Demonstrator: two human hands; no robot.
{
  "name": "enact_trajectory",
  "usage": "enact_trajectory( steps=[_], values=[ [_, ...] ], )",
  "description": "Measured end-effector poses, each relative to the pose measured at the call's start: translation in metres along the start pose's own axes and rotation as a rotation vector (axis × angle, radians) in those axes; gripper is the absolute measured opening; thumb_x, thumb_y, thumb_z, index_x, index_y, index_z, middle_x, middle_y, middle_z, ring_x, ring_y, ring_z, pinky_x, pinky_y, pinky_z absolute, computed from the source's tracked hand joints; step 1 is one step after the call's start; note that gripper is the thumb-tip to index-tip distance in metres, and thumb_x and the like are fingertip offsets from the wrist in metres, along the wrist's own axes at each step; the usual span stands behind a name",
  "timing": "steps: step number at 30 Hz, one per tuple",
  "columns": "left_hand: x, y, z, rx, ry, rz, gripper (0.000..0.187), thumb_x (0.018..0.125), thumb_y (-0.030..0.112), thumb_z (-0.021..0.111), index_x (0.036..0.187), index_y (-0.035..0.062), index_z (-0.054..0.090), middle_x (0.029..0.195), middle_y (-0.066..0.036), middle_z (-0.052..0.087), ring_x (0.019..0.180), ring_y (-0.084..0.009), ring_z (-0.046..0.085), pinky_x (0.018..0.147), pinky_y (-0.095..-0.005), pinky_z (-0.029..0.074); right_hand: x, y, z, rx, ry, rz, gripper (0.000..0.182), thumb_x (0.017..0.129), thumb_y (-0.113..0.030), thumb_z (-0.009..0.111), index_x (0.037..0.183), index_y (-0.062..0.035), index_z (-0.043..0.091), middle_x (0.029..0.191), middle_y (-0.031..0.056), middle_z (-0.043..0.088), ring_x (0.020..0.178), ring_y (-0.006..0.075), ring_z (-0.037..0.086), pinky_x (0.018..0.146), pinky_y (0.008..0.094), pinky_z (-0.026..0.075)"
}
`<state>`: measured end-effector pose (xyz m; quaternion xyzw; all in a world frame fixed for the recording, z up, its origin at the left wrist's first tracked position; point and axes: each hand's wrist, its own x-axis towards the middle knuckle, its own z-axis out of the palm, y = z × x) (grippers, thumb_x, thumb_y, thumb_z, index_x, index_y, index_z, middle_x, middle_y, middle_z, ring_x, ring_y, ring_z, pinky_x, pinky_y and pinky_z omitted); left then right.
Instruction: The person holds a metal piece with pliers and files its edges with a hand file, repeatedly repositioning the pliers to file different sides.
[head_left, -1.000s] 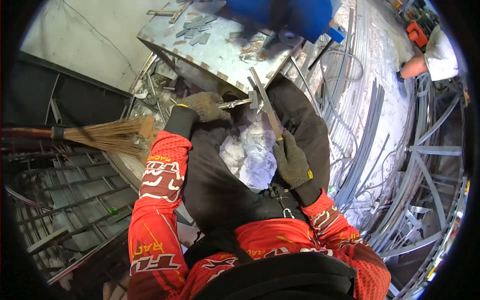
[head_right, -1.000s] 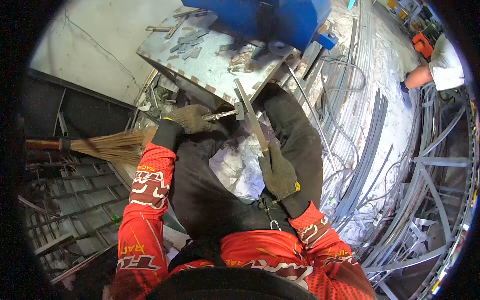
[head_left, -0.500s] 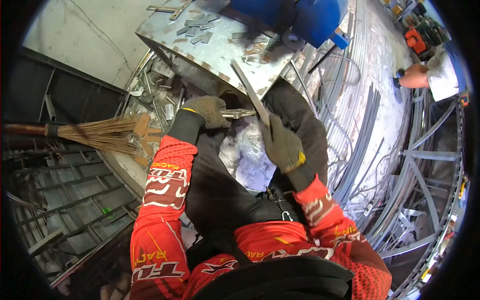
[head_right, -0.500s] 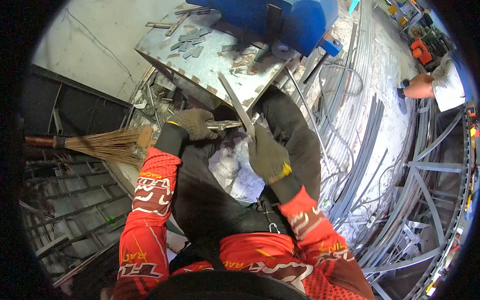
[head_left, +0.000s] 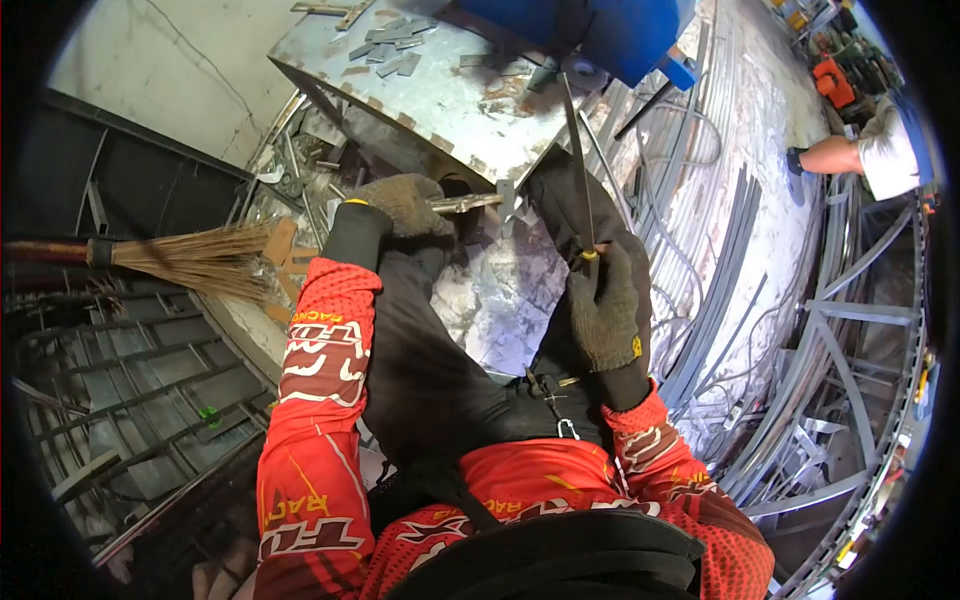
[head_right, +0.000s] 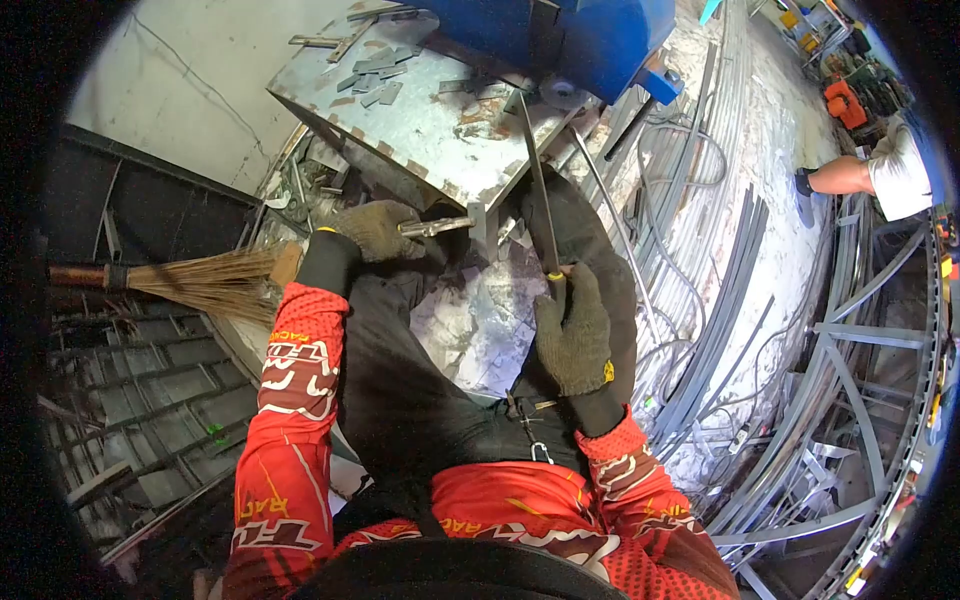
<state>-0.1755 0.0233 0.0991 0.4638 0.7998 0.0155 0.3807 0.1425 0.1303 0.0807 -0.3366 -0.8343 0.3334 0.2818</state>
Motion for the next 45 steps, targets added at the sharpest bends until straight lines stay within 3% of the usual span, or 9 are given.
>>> enact_trajectory(
  steps=[4, 9, 13, 15, 19, 25, 32, 40, 45],
  values=[
    [0.002, -0.007, 0.001, 0.039, 0.076, 0.086, 0.058, 0.077, 0.052, 0.081, 0.117, 0.0117, 0.074, 0.118, -0.016, 0.073, 0.11, -0.0369, 0.069, 0.097, -0.0448, 0.054, -0.01, 0.008, 0.007, 0.229, -0.204, 0.202, 0.044, 0.093, -0.013, 0.068, 0.133, -0.0039, 0.053, 0.114, 0.0236, 0.067, 0.105, 0.0441, 0.068, 0.091, 0.0436, 0.053],
    [0.004, -0.004, -0.003, 0.031, 0.005, 0.062, 0.054, 0.079, 0.051, 0.079, 0.115, 0.0114, 0.073, 0.116, -0.015, 0.073, 0.11, -0.0359, 0.068, 0.097, -0.045, 0.053, -0.02, 0.018, 0.008, 0.019, -0.194, -0.068, 0.07, 0.092, -0.007, 0.063, 0.158, -0.0104, 0.042, 0.115, 0.021, 0.066, 0.106, 0.0422, 0.067, 0.09, 0.0459, 0.054],
    [-0.002, 0.0, -0.008, -0.008, -0.025, 0.016, 0.052, 0.082, 0.051, 0.077, 0.115, 0.0112, 0.072, 0.114, -0.014, 0.074, 0.109, -0.0363, 0.068, 0.097, -0.0459, 0.052, -0.024, 0.01, -0.001, -0.073, -0.326, 0.027, 0.072, 0.089, -0.005, 0.063, 0.157, -0.0125, 0.043, 0.113, 0.0204, 0.063, 0.101, 0.0425, 0.066, 0.085, 0.0476, 0.055],
    [-0.001, -0.001, -0.006, 0.005, -0.011, 0.032, 0.053, 0.082, 0.051, 0.077, 0.116, 0.0112, 0.072, 0.114, -0.014, 0.074, 0.11, -0.036, 0.068, 0.098, -0.0457, 0.052, -0.027, 0.014, 0.006, -0.165, -0.352, -0.155, 0.076, 0.087, -0.004, 0.064, 0.158, -0.0168, 0.042, 0.108, 0.0188, 0.059, 0.091, 0.0421, 0.065, 0.075, 0.0501, 0.055],
    [0.006, -0.008, 0.001, 0.01, 0.027, 0.02, 0.057, 0.077, 0.052, 0.08, 0.118, 0.0129, 0.074, 0.119, -0.015, 0.073, 0.112, -0.0337, 0.069, 0.098, -0.0439, 0.053, -0.003, 0.008, 0.033, -0.271, -0.361, -0.201, 0.081, 0.085, -0.007, 0.067, 0.159, -0.0234, 0.039, 0.104, 0.0171, 0.058, 0.082, 0.0412, 0.066, 0.064, 0.0497, 0.056],
    [-0.001, 0.002, -0.007, 0.008, -0.003, 0.001, 0.058, 0.076, 0.052, 0.081, 0.119, 0.013, 0.073, 0.118, -0.015, 0.074, 0.109, -0.0333, 0.07, 0.097, -0.0427, 0.054, 0.04, -0.007, 0.047, -0.294, -0.275, -0.271, 0.079, 0.086, -0.01, 0.067, 0.159, -0.0226, 0.041, 0.105, 0.0163, 0.062, 0.084, 0.0397, 0.068, 0.067, 0.0489, 0.057],
    [0.003, 0.008, -0.006, 0.033, -0.038, -0.002, 0.058, 0.074, 0.049, 0.084, 0.119, 0.015, 0.074, 0.117, -0.014, 0.074, 0.109, -0.0332, 0.07, 0.096, -0.0436, 0.054, -0.041, 0.013, -0.006, -0.188, -0.281, -0.112, 0.071, 0.09, -0.011, 0.067, 0.157, -0.0232, 0.045, 0.098, 0.0161, 0.063, 0.084, 0.0392, 0.068, 0.071, 0.0505, 0.055],
    [-0.002, 0.014, -0.01, 0.09, -0.019, -0.024, 0.05, 0.076, 0.044, 0.082, 0.116, 0.0142, 0.075, 0.115, -0.013, 0.075, 0.107, -0.0309, 0.071, 0.093, -0.0434, 0.055, 0.006, -0.008, 0.023, -0.026, -0.087, -0.135, 0.072, 0.09, -0.009, 0.066, 0.158, -0.0184, 0.043, 0.093, 0.0166, 0.063, 0.083, 0.0403, 0.067, 0.071, 0.049, 0.055],
    [0.001, 0.0, -0.011, 0.002, -0.02, 0.025, 0.049, 0.077, 0.042, 0.081, 0.117, 0.0156, 0.075, 0.115, -0.013, 0.075, 0.107, -0.0323, 0.07, 0.094, -0.0432, 0.055, -0.036, 0.012, 0.016, -0.133, -0.27, -0.115, 0.073, 0.089, -0.009, 0.065, 0.158, -0.0152, 0.041, 0.1, 0.0187, 0.067, 0.087, 0.0406, 0.068, 0.073, 0.0496, 0.055]
  ],
)
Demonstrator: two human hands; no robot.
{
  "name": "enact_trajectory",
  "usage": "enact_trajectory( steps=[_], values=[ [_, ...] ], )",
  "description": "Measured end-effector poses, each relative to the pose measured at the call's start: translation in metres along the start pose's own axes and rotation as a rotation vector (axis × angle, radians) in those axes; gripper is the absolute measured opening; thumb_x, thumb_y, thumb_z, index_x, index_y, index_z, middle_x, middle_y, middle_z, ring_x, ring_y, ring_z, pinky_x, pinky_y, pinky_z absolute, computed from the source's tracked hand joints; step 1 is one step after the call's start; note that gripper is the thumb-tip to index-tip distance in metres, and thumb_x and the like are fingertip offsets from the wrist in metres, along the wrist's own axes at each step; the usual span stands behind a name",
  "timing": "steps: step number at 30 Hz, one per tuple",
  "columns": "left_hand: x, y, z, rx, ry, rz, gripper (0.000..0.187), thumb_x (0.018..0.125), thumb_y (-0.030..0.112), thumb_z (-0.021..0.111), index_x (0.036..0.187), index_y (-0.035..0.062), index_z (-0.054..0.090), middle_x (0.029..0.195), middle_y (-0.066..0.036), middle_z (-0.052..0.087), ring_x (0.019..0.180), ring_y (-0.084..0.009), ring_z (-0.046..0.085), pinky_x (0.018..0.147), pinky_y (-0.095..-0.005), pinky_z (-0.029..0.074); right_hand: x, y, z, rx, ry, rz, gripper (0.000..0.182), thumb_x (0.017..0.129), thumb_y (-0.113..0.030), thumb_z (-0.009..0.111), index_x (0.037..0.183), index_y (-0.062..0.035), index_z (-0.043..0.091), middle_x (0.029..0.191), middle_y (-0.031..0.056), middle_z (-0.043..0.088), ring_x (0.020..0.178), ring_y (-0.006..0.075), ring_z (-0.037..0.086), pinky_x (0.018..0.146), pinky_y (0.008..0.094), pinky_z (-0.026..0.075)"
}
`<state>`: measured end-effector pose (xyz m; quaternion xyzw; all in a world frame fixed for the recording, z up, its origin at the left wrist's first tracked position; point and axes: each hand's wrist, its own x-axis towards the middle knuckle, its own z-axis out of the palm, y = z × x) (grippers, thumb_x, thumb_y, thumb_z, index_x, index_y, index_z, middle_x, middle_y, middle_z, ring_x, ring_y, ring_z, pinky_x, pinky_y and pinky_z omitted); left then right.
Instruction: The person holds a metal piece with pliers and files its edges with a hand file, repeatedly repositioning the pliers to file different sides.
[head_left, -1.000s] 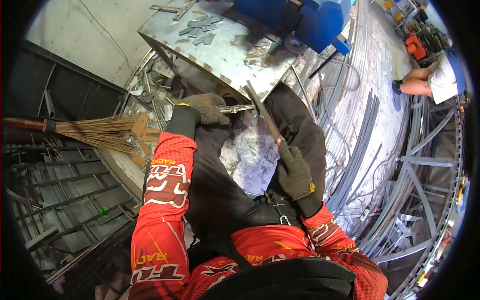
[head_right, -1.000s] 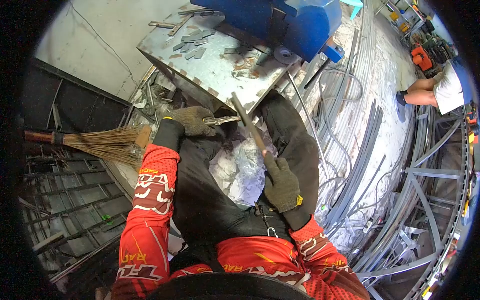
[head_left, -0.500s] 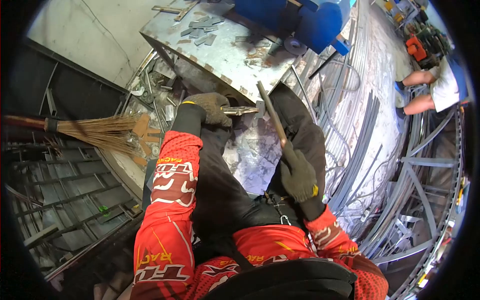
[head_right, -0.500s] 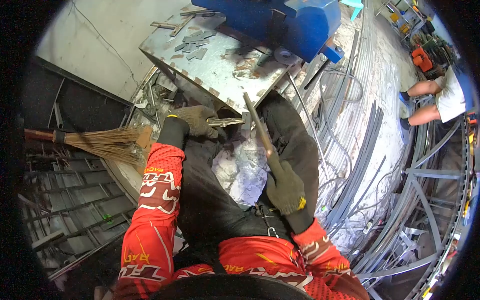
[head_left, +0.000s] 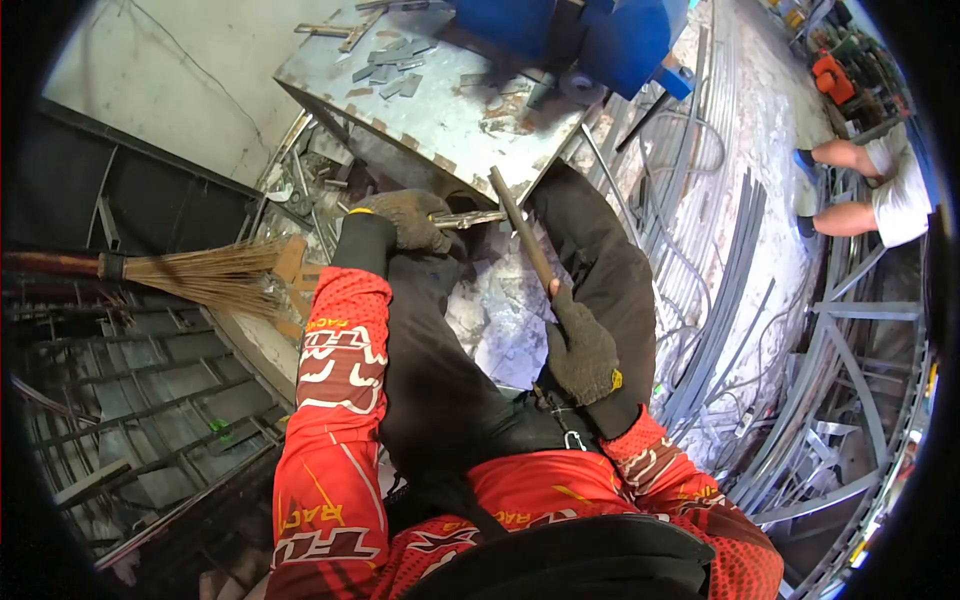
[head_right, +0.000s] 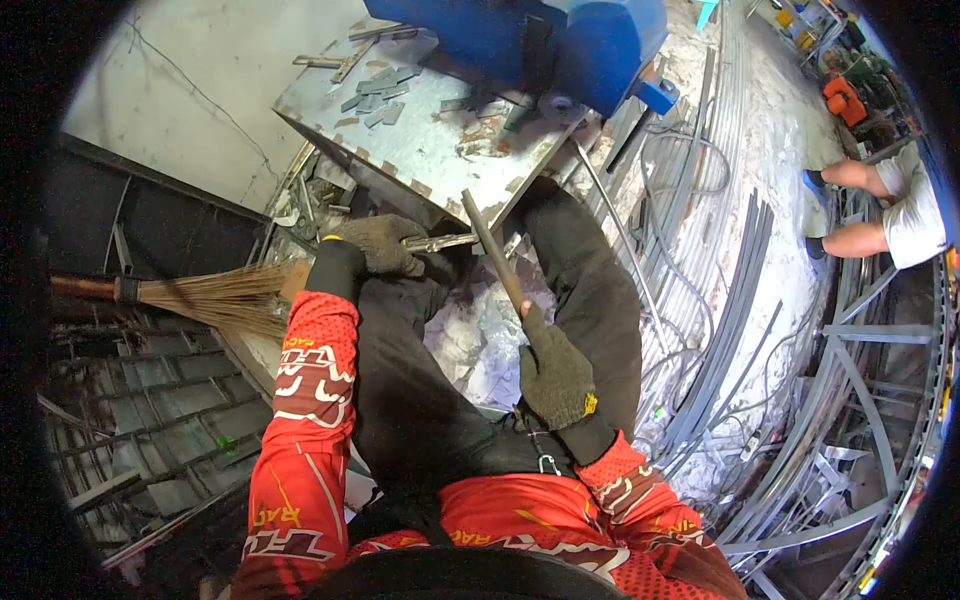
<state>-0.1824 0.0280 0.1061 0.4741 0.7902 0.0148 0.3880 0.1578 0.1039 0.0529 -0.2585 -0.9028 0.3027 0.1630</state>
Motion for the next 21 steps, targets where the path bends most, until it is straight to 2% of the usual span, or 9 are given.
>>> enact_trajectory(
  steps=[2, 4, 7, 10, 12, 14, 16, 19, 21],
  values=[
    [0.007, -0.01, 0.007, 0.007, 0.016, 0.033, 0.048, 0.076, 0.04, 0.081, 0.118, 0.0172, 0.075, 0.116, -0.013, 0.075, 0.108, -0.034, 0.07, 0.096, -0.044, 0.054, 0.003, 0.001, 0.012, 0.016, -0.011, 0.019, 0.073, 0.089, -0.009, 0.065, 0.158, -0.0145, 0.04, 0.104, 0.0194, 0.068, 0.09, 0.0411, 0.068, 0.075, 0.05, 0.056],
    [0.005, -0.008, 0.009, 0.022, 0.018, 0.025, 0.051, 0.077, 0.04, 0.081, 0.121, 0.0157, 0.073, 0.117, -0.013, 0.074, 0.111, -0.0341, 0.069, 0.097, -0.0441, 0.054, 0.041, 0.003, 0.026, 0.058, 0.138, -0.128, 0.074, 0.089, -0.009, 0.065, 0.158, -0.0153, 0.04, 0.106, 0.0202, 0.069, 0.093, 0.042, 0.068, 0.076, 0.0511, 0.056],
    [-0.002, 0.003, 0.005, 0.041, 0.013, 0.01, 0.054, 0.079, 0.04, 0.081, 0.125, 0.0144, 0.071, 0.119, -0.014, 0.074, 0.113, -0.0347, 0.069, 0.099, -0.0442, 0.053, 0.085, -0.001, 0.038, 0.025, 0.119, -0.13, 0.075, 0.089, -0.008, 0.064, 0.159, -0.0168, 0.04, 0.106, 0.0199, 0.069, 0.094, 0.0427, 0.068, 0.077, 0.0517, 0.056],
    [0.001, 0.002, 0.005, 0.053, 0.034, 0.013, 0.051, 0.077, 0.04, 0.082, 0.121, 0.015, 0.073, 0.118, -0.014, 0.074, 0.111, -0.0341, 0.069, 0.097, -0.0441, 0.054, 0.068, -0.009, 0.018, 0.023, 0.04, -0.047, 0.074, 0.089, -0.009, 0.065, 0.158, -0.0163, 0.041, 0.103, 0.0194, 0.069, 0.091, 0.0422, 0.068, 0.077, 0.0512, 0.056],
    [0.005, -0.001, 0.008, 0.046, 0.06, 0.019, 0.049, 0.076, 0.04, 0.082, 0.118, 0.0155, 0.074, 0.117, -0.014, 0.074, 0.109, -0.0332, 0.07, 0.095, -0.0438, 0.054, 0.024, -0.006, 0.002, 0.003, 0.024, -0.019, 0.073, 0.089, -0.009, 0.065, 0.158, -0.0161, 0.041, 0.101, 0.0189, 0.068, 0.09, 0.0419, 0.068, 0.076, 0.0511, 0.056],
    [0.002, 0.003, 0.006, 0.012, -0.013, -0.049, 0.049, 0.076, 0.041, 0.083, 0.118, 0.0153, 0.074, 0.117, -0.013, 0.074, 0.109, -0.0327, 0.07, 0.094, -0.0437, 0.054, -0.002, -0.003, -0.01, -0.018, 0.0, 0.018, 0.073, 0.089, -0.009, 0.065, 0.157, -0.0159, 0.041, 0.099, 0.0185, 0.068, 0.088, 0.0415, 0.068, 0.076, 0.0509, 0.056],
    [0.004, 0.002, 0.008, 0.034, -0.012, -0.029, 0.05, 0.076, 0.041, 0.083, 0.118, 0.0153, 0.074, 0.117, -0.013, 0.074, 0.109, -0.0326, 0.07, 0.094, -0.0437, 0.054, -0.015, -0.004, -0.014, 0.018, -0.007, 0.05, 0.071, 0.088, -0.009, 0.065, 0.156, -0.0154, 0.043, 0.096, 0.0177, 0.068, 0.085, 0.0408, 0.068, 0.074, 0.0505, 0.056],
    [0.004, 0.002, 0.009, 0.074, 0.021, -0.013, 0.05, 0.076, 0.042, 0.084, 0.118, 0.0154, 0.074, 0.117, -0.013, 0.074, 0.109, -0.0323, 0.07, 0.094, -0.0436, 0.054, 0.02, 0.001, 0.013, 0.042, 0.064, -0.017, 0.068, 0.089, -0.009, 0.064, 0.154, -0.0139, 0.045, 0.097, 0.0196, 0.068, 0.086, 0.0424, 0.068, 0.077, 0.0527, 0.055],
    [0.001, 0.002, 0.012, 0.086, 0.059, -0.027, 0.051, 0.076, 0.043, 0.084, 0.118, 0.0155, 0.074, 0.117, -0.013, 0.075, 0.109, -0.0323, 0.07, 0.094, -0.0435, 0.054, 0.071, -0.004, 0.028, 0.079, 0.059, -0.068, 0.064, 0.09, -0.01, 0.063, 0.151, -0.0129, 0.046, 0.101, 0.0227, 0.068, 0.092, 0.044, 0.068, 0.081, 0.055, 0.054]
  ],
)
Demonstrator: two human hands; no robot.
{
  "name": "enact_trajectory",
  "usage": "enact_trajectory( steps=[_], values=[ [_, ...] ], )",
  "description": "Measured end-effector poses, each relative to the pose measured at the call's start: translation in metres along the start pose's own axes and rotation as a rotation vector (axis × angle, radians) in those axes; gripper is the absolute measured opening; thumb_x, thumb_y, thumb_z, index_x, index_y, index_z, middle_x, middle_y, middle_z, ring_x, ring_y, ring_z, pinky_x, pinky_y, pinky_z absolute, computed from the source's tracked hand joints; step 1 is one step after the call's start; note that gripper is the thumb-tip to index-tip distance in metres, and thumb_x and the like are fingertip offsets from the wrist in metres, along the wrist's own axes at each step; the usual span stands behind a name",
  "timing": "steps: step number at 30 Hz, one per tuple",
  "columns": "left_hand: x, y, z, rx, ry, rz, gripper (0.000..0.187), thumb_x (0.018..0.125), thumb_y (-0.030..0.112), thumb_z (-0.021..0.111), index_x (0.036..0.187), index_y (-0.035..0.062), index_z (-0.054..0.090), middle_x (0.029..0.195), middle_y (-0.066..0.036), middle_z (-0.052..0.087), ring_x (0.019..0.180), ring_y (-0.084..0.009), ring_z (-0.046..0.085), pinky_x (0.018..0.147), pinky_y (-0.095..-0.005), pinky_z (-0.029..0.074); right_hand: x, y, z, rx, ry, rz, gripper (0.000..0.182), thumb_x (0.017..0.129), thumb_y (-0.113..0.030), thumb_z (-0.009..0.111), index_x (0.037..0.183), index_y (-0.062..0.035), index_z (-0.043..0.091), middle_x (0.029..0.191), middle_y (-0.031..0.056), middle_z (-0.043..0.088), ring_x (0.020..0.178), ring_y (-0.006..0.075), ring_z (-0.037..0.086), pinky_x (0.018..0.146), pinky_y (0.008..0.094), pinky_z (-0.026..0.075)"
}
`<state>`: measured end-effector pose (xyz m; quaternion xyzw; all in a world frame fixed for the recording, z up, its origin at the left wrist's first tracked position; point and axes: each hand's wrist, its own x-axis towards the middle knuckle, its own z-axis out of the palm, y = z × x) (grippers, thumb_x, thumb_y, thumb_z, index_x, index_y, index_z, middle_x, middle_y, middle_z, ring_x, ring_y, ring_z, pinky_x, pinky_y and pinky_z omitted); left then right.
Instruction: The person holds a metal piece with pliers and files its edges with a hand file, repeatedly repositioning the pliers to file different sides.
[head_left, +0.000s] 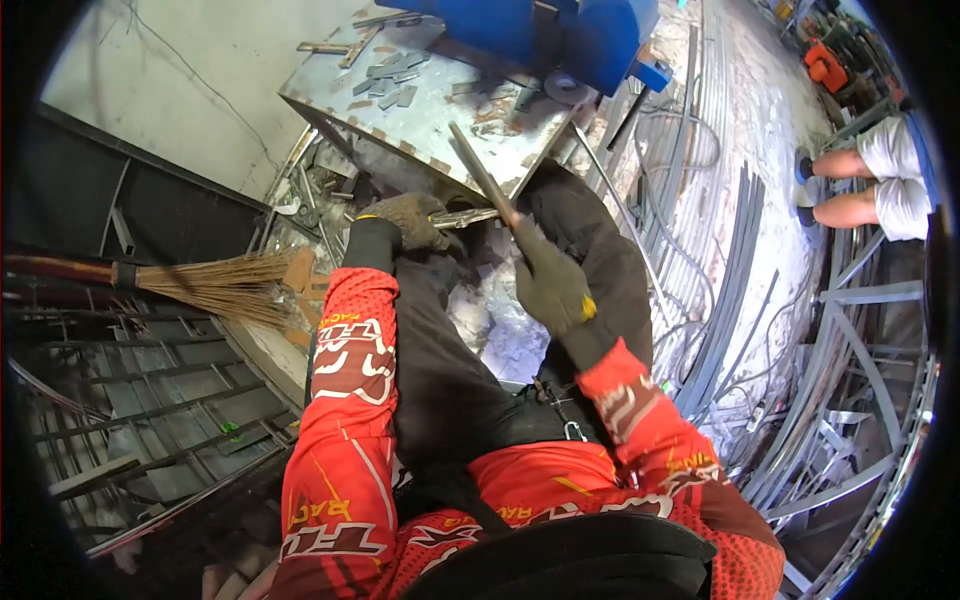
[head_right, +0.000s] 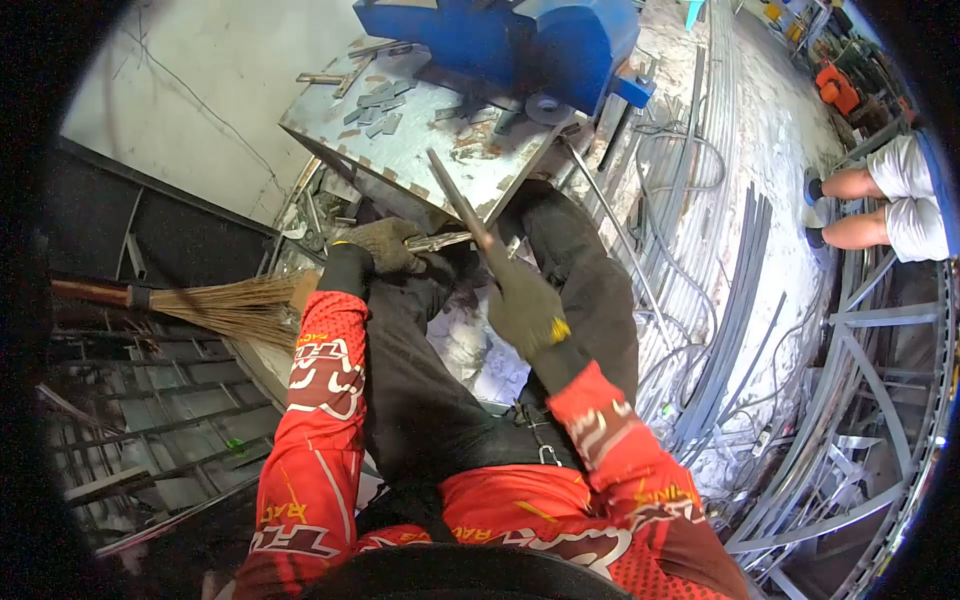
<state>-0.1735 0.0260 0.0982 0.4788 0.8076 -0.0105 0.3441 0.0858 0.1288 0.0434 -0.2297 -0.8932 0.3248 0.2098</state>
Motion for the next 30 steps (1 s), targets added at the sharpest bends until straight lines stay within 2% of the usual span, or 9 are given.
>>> enact_trajectory(
  steps=[4, 7, 10, 13, 16, 18, 21, 27, 30],
  values=[
    [-0.004, 0.001, 0.0, -0.034, 0.014, -0.001, 0.054, 0.078, 0.039, 0.083, 0.124, 0.0126, 0.072, 0.119, -0.018, 0.073, 0.112, -0.0376, 0.068, 0.095, -0.0462, 0.054, 0.038, -0.012, 0.005, -0.029, -0.085, 0.09, 0.058, 0.091, -0.011, 0.061, 0.148, -0.0108, 0.047, 0.105, 0.0255, 0.068, 0.098, 0.0448, 0.067, 0.084, 0.0561, 0.054],
    [0.004, -0.006, 0.0, -0.051, 0.009, 0.024, 0.054, 0.078, 0.039, 0.084, 0.123, 0.012, 0.071, 0.119, -0.018, 0.073, 0.112, -0.0379, 0.069, 0.095, -0.0463, 0.054, -0.019, -0.012, -0.02, 0.086, 0.092, 0.01, 0.061, 0.092, -0.011, 0.062, 0.152, -0.0159, 0.048, 0.103, 0.0232, 0.069, 0.097, 0.0444, 0.068, 0.081, 0.053, 0.055],
    [-0.004, 0.001, -0.003, -0.065, 0.008, -0.02, 0.053, 0.078, 0.039, 0.083, 0.122, 0.0121, 0.071, 0.116, -0.018, 0.074, 0.109, -0.0376, 0.07, 0.093, -0.0466, 0.054, -0.076, -0.001, -0.043, 0.026, -0.059, 0.171, 0.065, 0.092, -0.01, 0.063, 0.154, -0.0207, 0.047, 0.1, 0.0205, 0.069, 0.094, 0.0436, 0.068, 0.079, 0.052, 0.055],
    [0.0, 0.002, -0.002, -0.028, -0.033, -0.019, 0.051, 0.078, 0.039, 0.083, 0.119, 0.0115, 0.071, 0.114, -0.018, 0.074, 0.107, -0.0375, 0.07, 0.093, -0.047, 0.055, -0.07, 0.002, -0.038, -0.033, -0.058, 0.106, 0.07, 0.09, -0.009, 0.064, 0.156, -0.0222, 0.044, 0.098, 0.0193, 0.069, 0.09, 0.043, 0.068, 0.076, 0.0518, 0.056],
    [0.001, 0.0, -0.001, 0.005, -0.01, 0.003, 0.051, 0.078, 0.039, 0.082, 0.119, 0.0111, 0.071, 0.114, -0.019, 0.074, 0.107, -0.037, 0.071, 0.092, -0.0472, 0.055, -0.009, 0.003, -0.007, -0.047, 0.021, -0.005, 0.067, 0.091, -0.011, 0.062, 0.154, -0.0205, 0.043, 0.094, 0.0188, 0.068, 0.087, 0.0434, 0.068, 0.072, 0.0528, 0.055],
    [0.001, 0.0, -0.001, -0.009, -0.004, 0.033, 0.052, 0.078, 0.038, 0.081, 0.121, 0.012, 0.071, 0.114, -0.018, 0.074, 0.108, -0.0369, 0.07, 0.094, -0.0468, 0.055, 0.037, -0.005, 0.001, -0.087, -0.048, -0.013, 0.059, 0.092, -0.013, 0.06, 0.149, -0.0177, 0.044, 0.094, 0.0201, 0.069, 0.086, 0.0441, 0.069, 0.071, 0.0546, 0.055],
    [-0.001, -0.003, 0.001, 0.034, 0.053, 0.066, 0.052, 0.079, 0.038, 0.08, 0.123, 0.0129, 0.071, 0.115, -0.018, 0.074, 0.109, -0.0359, 0.071, 0.095, -0.046, 0.055, 0.044, -0.006, -0.001, -0.118, -0.021, -0.035, 0.05, 0.094, -0.014, 0.058, 0.142, -0.0156, 0.046, 0.092, 0.0208, 0.069, 0.085, 0.0441, 0.069, 0.071, 0.0556, 0.054],
    [-0.001, 0.001, -0.004, -0.042, -0.027, 0.011, 0.053, 0.077, 0.039, 0.082, 0.123, 0.0141, 0.072, 0.118, -0.016, 0.074, 0.108, -0.0345, 0.071, 0.094, -0.0441, 0.055, -0.084, 0.004, -0.046, -0.082, -0.027, 0.018, 0.065, 0.089, -0.009, 0.066, 0.151, -0.0181, 0.05, 0.09, 0.018, 0.068, 0.084, 0.04, 0.069, 0.07, 0.0515, 0.055],
    [0.0, 0.003, -0.007, -0.05, -0.073, 0.019, 0.052, 0.078, 0.04, 0.082, 0.122, 0.0149, 0.073, 0.119, -0.015, 0.074, 0.108, -0.0345, 0.07, 0.094, -0.0434, 0.055, -0.075, 0.001, -0.041, -0.119, -0.06, 0.107, 0.069, 0.089, -0.008, 0.066, 0.154, -0.019, 0.047, 0.09, 0.0178, 0.068, 0.086, 0.0398, 0.07, 0.072, 0.0503, 0.056]
  ],
)
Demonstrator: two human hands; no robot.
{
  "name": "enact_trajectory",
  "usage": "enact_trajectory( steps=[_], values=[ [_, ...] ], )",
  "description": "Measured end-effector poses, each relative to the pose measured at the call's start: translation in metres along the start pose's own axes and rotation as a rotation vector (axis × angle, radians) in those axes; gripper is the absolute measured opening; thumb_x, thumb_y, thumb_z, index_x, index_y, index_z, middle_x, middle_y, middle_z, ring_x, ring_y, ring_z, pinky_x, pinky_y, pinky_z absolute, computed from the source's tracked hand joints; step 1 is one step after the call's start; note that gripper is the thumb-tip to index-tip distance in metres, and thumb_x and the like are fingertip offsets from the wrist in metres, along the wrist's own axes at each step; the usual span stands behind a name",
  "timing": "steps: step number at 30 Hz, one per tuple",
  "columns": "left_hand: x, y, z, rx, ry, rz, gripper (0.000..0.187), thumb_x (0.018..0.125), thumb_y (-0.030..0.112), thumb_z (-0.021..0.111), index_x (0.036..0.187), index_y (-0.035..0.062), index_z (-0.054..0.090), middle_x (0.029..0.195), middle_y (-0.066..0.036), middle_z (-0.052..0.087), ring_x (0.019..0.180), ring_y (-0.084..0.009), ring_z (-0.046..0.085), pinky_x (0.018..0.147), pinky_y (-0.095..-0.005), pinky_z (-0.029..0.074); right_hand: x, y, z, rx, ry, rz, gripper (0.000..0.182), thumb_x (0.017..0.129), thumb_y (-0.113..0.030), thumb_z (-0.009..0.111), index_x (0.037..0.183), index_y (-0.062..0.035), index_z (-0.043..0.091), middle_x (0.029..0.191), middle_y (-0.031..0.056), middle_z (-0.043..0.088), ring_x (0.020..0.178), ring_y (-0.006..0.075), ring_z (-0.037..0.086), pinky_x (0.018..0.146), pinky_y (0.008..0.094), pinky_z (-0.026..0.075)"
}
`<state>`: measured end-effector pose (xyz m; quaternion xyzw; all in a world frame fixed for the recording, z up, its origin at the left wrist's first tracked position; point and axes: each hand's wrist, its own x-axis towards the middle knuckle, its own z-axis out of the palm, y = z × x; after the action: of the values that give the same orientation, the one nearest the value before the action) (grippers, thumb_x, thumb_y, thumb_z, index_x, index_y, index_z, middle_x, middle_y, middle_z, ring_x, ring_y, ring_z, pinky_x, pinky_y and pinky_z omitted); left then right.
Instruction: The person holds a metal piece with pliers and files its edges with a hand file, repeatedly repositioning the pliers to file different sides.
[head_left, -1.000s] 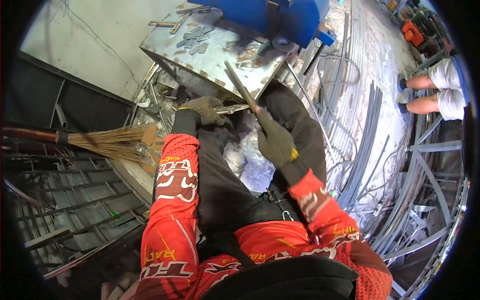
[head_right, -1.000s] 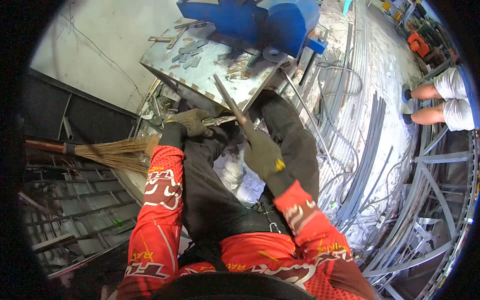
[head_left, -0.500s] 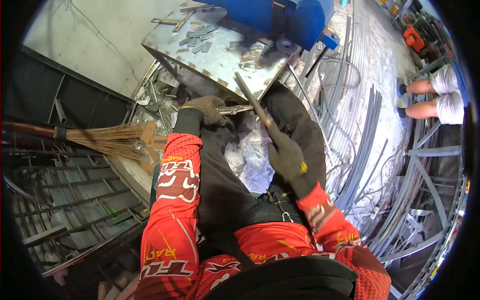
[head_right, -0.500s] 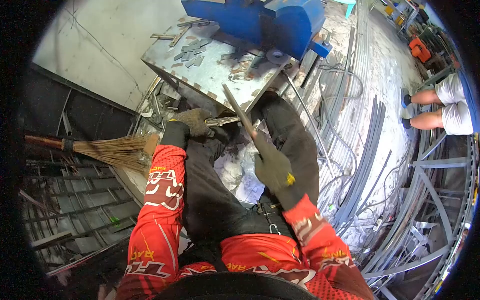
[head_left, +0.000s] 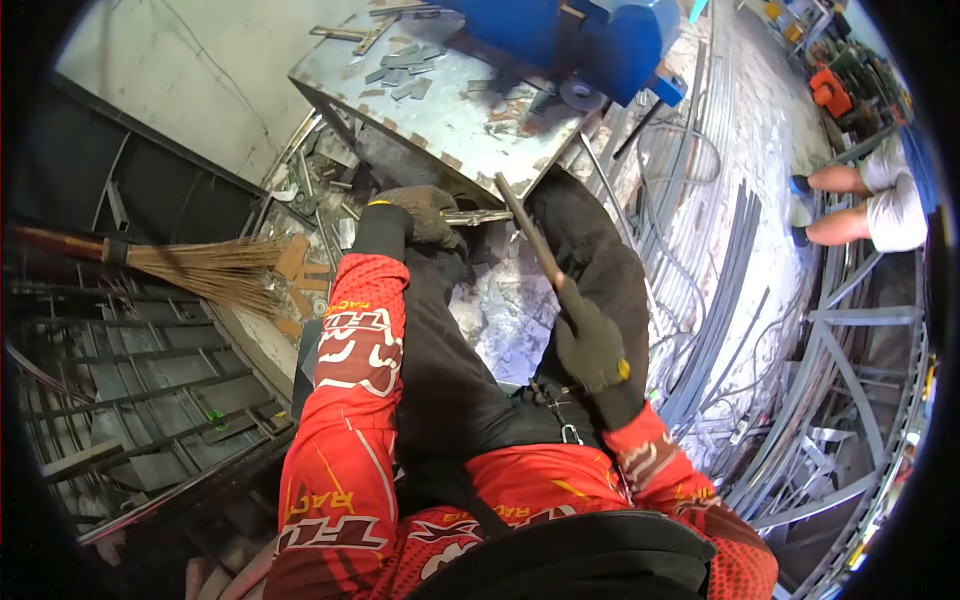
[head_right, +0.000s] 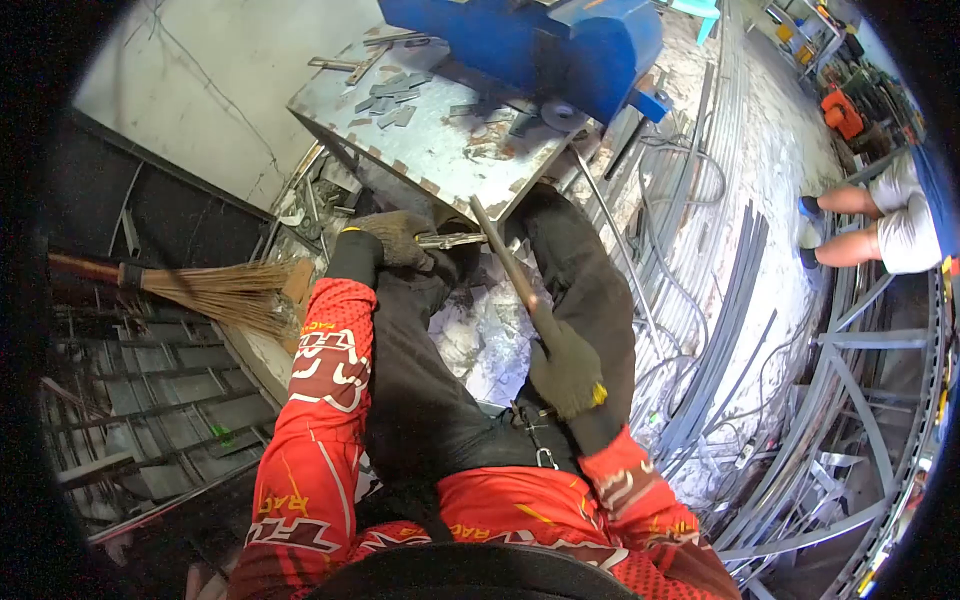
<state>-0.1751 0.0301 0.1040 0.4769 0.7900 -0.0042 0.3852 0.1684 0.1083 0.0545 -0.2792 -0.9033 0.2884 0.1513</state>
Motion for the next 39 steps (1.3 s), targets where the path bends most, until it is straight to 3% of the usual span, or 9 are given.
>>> enact_trajectory(
  steps=[2, 7, 10, 13, 16, 22, 27, 32, 39],
  values=[
    [0.005, -0.002, 0.003, 0.032, 0.025, -0.039, 0.053, 0.073, 0.039, 0.084, 0.121, 0.0179, 0.074, 0.118, -0.012, 0.075, 0.109, -0.0309, 0.071, 0.095, -0.0426, 0.055, 0.041, -0.012, 0.01, 0.129, 0.018, -0.021, 0.068, 0.09, -0.008, 0.065, 0.154, -0.0215, 0.048, 0.099, 0.0239, 0.07, 0.093, 0.0447, 0.068, 0.081, 0.0516, 0.055],
    [-0.01, 0.004, 0.0, 0.044, 0.068, -0.029, 0.056, 0.076, 0.04, 0.083, 0.125, 0.0155, 0.072, 0.119, -0.015, 0.074, 0.112, -0.0338, 0.069, 0.097, -0.0439, 0.054, 0.117, -0.026, 0.031, 0.024, -0.002, -0.079, 0.069, 0.09, -0.009, 0.062, 0.156, -0.019, 0.042, 0.102, 0.021, 0.068, 0.09, 0.0441, 0.068, 0.076, 0.0523, 0.056],
    [-0.006, -0.002, 0.0, 0.029, 0.07, -0.032, 0.06, 0.078, 0.043, 0.082, 0.129, 0.0144, 0.07, 0.123, -0.018, 0.072, 0.116, -0.0368, 0.068, 0.099, -0.0451, 0.053, 0.072, -0.024, 0.008, 0.158, 0.132, -0.141, 0.071, 0.09, -0.008, 0.063, 0.157, -0.0205, 0.043, 0.094, 0.0192, 0.067, 0.085, 0.043, 0.068, 0.073, 0.0522, 0.055],
    [-0.005, -0.005, 0.0, -0.012, 0.027, -0.026, 0.06, 0.077, 0.043, 0.082, 0.13, 0.0155, 0.07, 0.125, -0.017, 0.072, 0.117, -0.0365, 0.067, 0.1, -0.0456, 0.053, 0.005, 0.0, -0.002, 0.071, 0.026, -0.056, 0.072, 0.089, -0.008, 0.065, 0.157, -0.0217, 0.044, 0.09, 0.0167, 0.066, 0.083, 0.0406, 0.067, 0.071, 0.0515, 0.055],
    [-0.011, 0.003, -0.005, -0.027, 0.007, -0.065, 0.061, 0.076, 0.042, 0.082, 0.13, 0.0167, 0.07, 0.125, -0.017, 0.072, 0.118, -0.0357, 0.067, 0.1, -0.046, 0.052, -0.005, 0.006, 0.013, 0.073, 0.008, 0.054, 0.07, 0.087, -0.007, 0.07, 0.153, -0.021, 0.051, 0.104, 0.0206, 0.071, 0.093, 0.0421, 0.07, 0.08, 0.0495, 0.056],
    [-0.016, -0.004, -0.004, -0.004, 0.089, -0.06, 0.061, 0.076, 0.043, 0.082, 0.13, 0.0177, 0.07, 0.129, -0.015, 0.071, 0.12, -0.0354, 0.067, 0.101, -0.0449, 0.052, 0.026, 0.009, 0.022, 0.134, 0.19, -0.212, 0.069, 0.089, -0.01, 0.068, 0.153, -0.0227, 0.049, 0.097, 0.0156, 0.069, 0.087, 0.0374, 0.07, 0.075, 0.049, 0.057],
    [-0.004, -0.02, 0.004, 0.002, 0.098, -0.047, 0.062, 0.078, 0.046, 0.08, 0.133, 0.0196, 0.069, 0.127, -0.017, 0.072, 0.116, -0.0349, 0.068, 0.101, -0.0452, 0.051, 0.019, -0.009, -0.013, 0.11, 0.166, -0.089, 0.064, 0.089, -0.009, 0.068, 0.15, -0.0191, 0.053, 0.098, 0.0164, 0.07, 0.089, 0.0375, 0.07, 0.076, 0.0473, 0.057],
    [-0.031, 0.024, -0.019, -0.015, -0.006, -0.13, 0.052, 0.08, 0.038, 0.078, 0.128, 0.0174, 0.07, 0.123, -0.011, 0.073, 0.114, -0.0313, 0.068, 0.101, -0.0422, 0.052, -0.017, -0.004, -0.004, 0.08, 0.074, -0.04, 0.067, 0.088, -0.006, 0.066, 0.152, -0.0193, 0.051, 0.095, 0.0169, 0.069, 0.088, 0.0384, 0.07, 0.074, 0.0483, 0.057],
    [-0.022, 0.018, -0.017, -0.004, -0.043, -0.1, 0.054, 0.08, 0.041, 0.079, 0.128, 0.0179, 0.07, 0.124, -0.011, 0.073, 0.115, -0.0311, 0.068, 0.101, -0.0424, 0.052, 0.117, -0.029, 0.032, -0.04, 0.026, -0.066, 0.063, 0.09, -0.014, 0.062, 0.152, -0.0204, 0.048, 0.103, 0.021, 0.07, 0.091, 0.0422, 0.07, 0.078, 0.0516, 0.058]
  ],
)
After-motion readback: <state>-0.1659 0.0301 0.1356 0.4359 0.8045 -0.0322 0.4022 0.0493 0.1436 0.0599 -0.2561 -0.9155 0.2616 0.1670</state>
